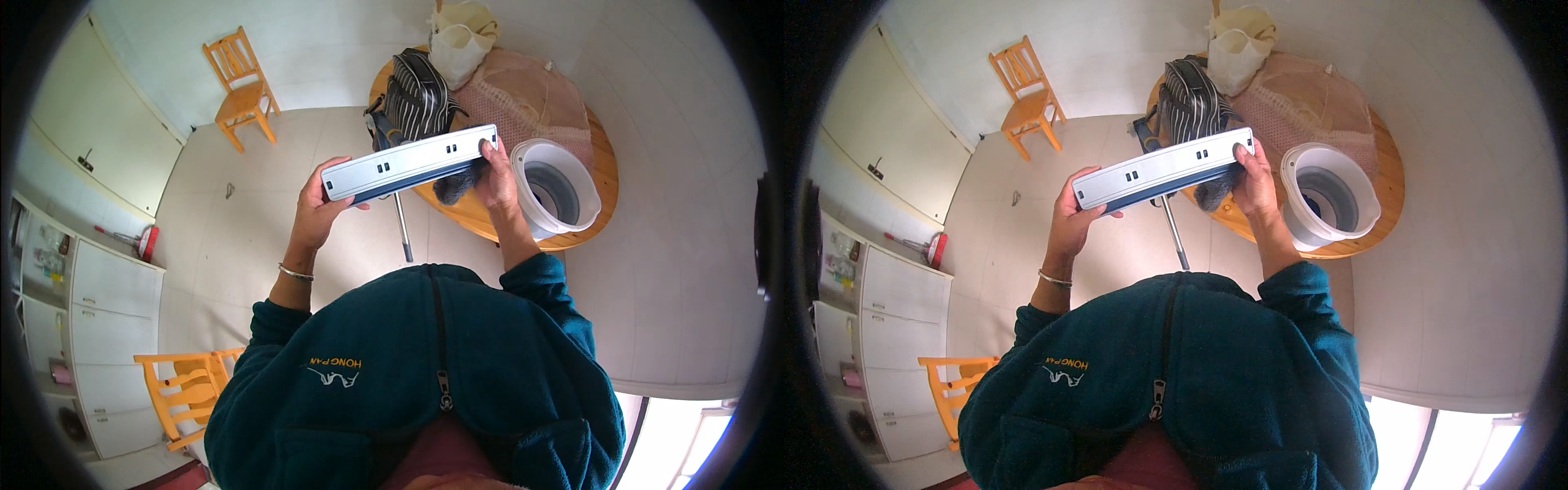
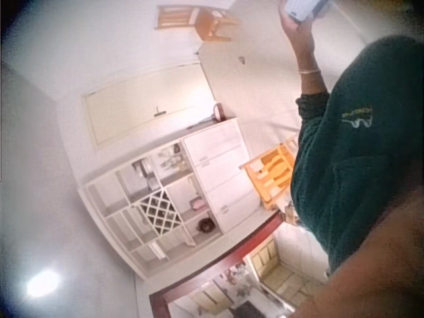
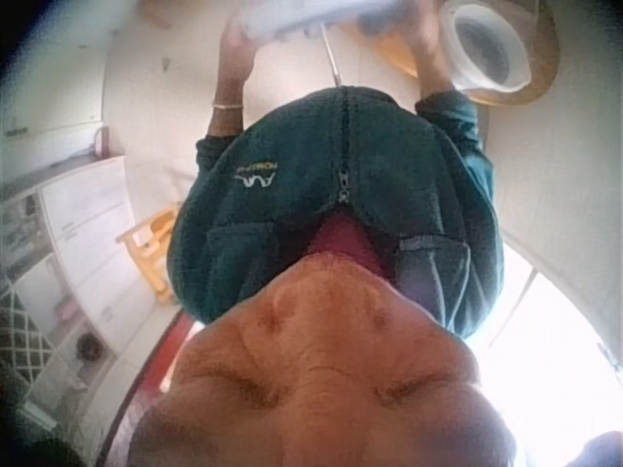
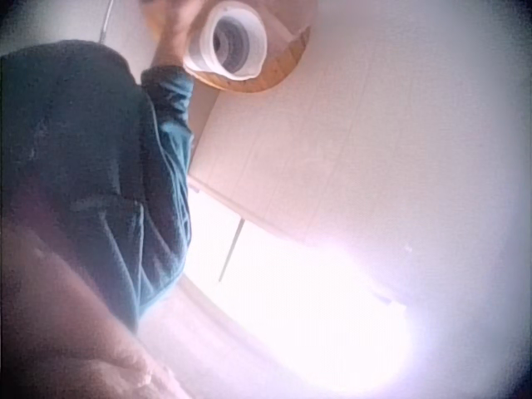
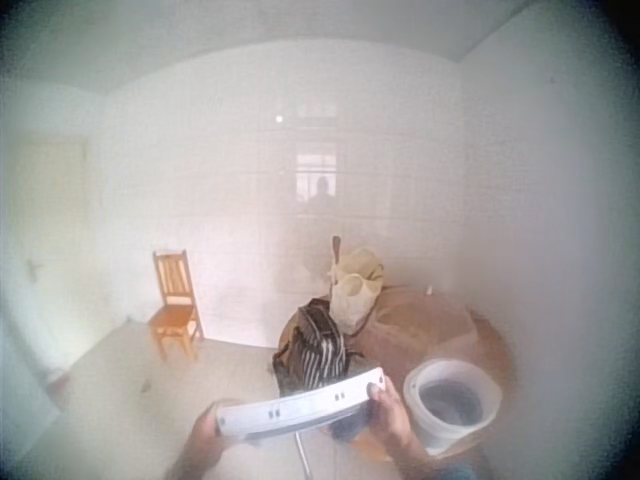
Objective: The person rinses a gray microfiber pad at the kitchen sink, then assembles a flat mop by attaching the pad to the mop head and connecting the handle. The person adjusts the mop head and handle, then dips the mop into a bucket of water.
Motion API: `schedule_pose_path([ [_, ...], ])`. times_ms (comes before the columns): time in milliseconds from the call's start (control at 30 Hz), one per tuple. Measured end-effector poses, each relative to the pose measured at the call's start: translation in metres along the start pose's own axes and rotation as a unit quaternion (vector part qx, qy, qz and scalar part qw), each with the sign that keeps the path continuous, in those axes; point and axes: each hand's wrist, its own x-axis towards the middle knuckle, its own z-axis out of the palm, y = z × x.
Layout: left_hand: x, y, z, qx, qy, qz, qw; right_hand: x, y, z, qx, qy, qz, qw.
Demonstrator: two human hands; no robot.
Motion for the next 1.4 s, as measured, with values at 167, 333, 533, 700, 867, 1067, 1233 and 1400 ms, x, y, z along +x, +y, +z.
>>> schedule_pose_path([
  [167,-0.016,-0.043,0.012,0.055,0.039,-0.053,0.996,-0.024,0.007,-0.040,-0.019,-0.027,0.048,0.998],
  [333,-0.030,-0.079,0.022,-0.016,0.057,-0.045,0.997,-0.037,0.017,-0.079,-0.078,-0.013,0.109,0.991],
  [533,-0.029,-0.077,0.027,-0.039,0.093,-0.072,0.992,-0.050,-0.018,-0.099,-0.144,0.085,0.104,0.980],
  [700,-0.020,-0.063,0.033,-0.041,0.096,-0.054,0.993,-0.057,-0.068,-0.080,-0.055,-0.015,0.097,0.994],
  [867,-0.013,-0.063,0.042,-0.050,0.093,-0.054,0.993,-0.032,-0.075,-0.014,-0.075,-0.140,0.087,0.983],
  [1067,-0.015,-0.080,0.032,-0.103,0.099,-0.055,0.988,-0.027,-0.055,0.091,-0.050,-0.181,0.200,0.962],
  [1233,-0.020,-0.091,0.012,-0.043,0.065,0.034,0.996,-0.008,-0.018,0.139,0.077,-0.321,0.211,0.920],
  [1400,-0.029,-0.067,0.003,0.059,0.038,0.069,0.995,0.000,0.020,0.115,0.045,-0.157,0.202,0.966],
])
